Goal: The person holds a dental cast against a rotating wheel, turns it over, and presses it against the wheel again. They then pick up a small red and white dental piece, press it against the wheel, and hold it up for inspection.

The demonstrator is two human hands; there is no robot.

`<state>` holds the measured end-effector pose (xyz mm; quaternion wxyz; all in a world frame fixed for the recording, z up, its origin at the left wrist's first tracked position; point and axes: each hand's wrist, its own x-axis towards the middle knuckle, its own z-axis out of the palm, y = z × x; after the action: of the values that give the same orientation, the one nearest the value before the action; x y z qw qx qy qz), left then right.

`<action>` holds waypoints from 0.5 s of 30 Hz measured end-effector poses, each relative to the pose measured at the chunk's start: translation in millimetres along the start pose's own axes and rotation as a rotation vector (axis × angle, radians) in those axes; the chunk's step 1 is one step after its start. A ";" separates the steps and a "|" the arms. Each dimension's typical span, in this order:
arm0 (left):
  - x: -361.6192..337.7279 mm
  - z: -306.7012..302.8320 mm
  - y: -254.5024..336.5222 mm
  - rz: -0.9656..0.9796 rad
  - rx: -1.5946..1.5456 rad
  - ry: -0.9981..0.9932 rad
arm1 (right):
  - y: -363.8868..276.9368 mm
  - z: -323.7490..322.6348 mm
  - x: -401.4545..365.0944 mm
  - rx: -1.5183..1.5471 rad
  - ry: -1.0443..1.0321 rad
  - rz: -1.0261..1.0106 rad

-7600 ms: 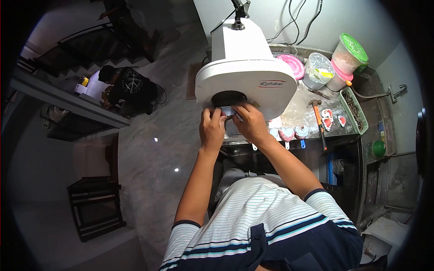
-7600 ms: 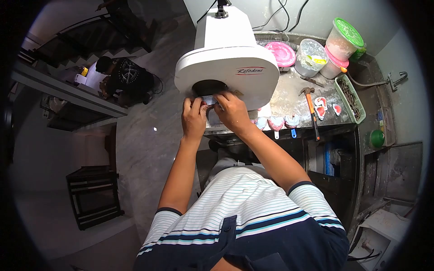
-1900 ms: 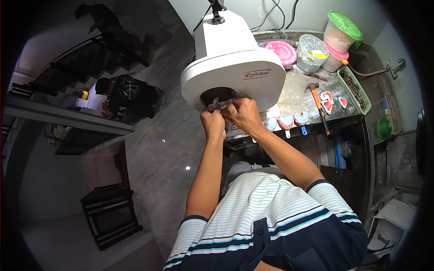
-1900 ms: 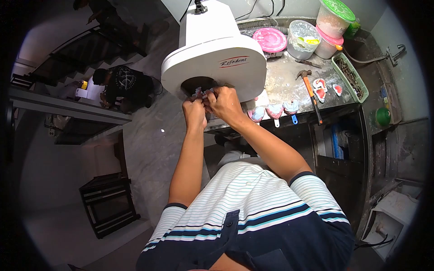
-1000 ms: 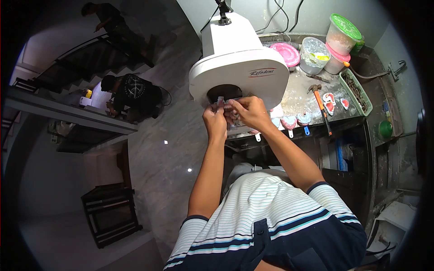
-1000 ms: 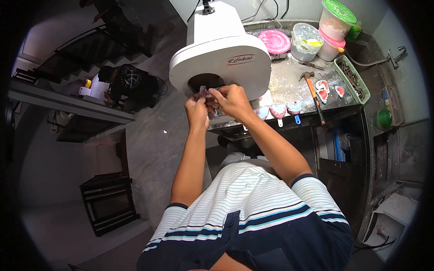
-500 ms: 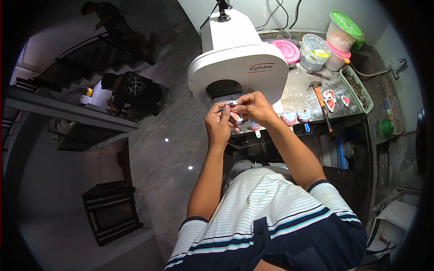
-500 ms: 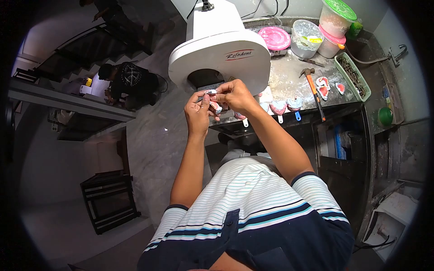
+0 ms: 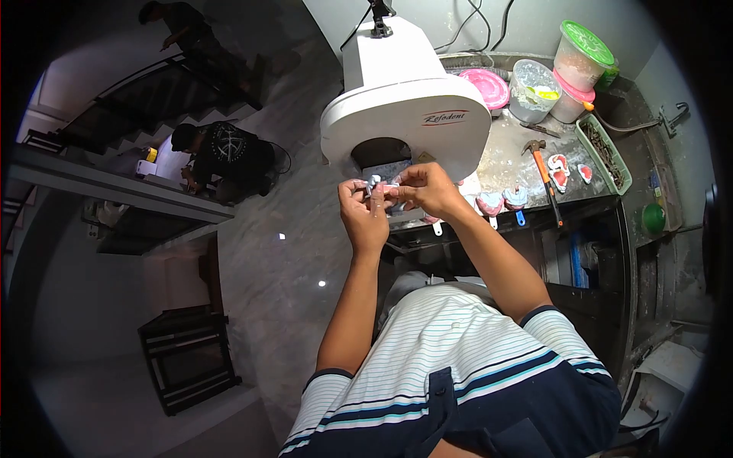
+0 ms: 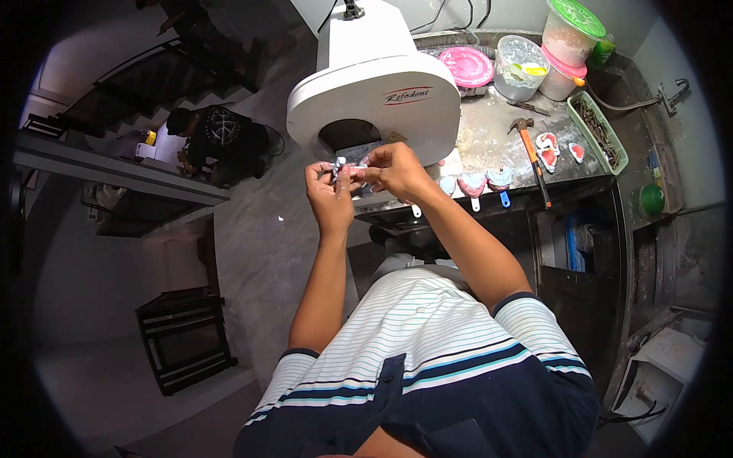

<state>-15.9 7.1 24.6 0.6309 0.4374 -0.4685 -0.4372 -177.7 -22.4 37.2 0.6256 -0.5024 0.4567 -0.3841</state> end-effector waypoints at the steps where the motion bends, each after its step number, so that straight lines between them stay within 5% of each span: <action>1: -1.3 0.5 1.8 0.007 0.115 -0.007 | -1.8 2.6 2.2 0.007 0.044 0.012; 6: 1.1 -3.9 1.5 -0.002 0.402 -0.012 | -2.4 16.1 16.9 0.027 0.200 -0.095; 10: 14.1 -4.9 -12.1 0.110 0.422 0.078 | 3.4 34.1 23.7 0.094 0.287 -0.021; 15: 24.4 3.1 -2.9 -0.022 0.359 0.173 | 2.5 43.0 31.1 0.194 0.361 0.061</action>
<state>-14.9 -17.5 27.5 0.5758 0.5840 -0.4783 -0.3142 -127.6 -39.2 32.3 0.5903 -0.3489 0.5373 -0.4910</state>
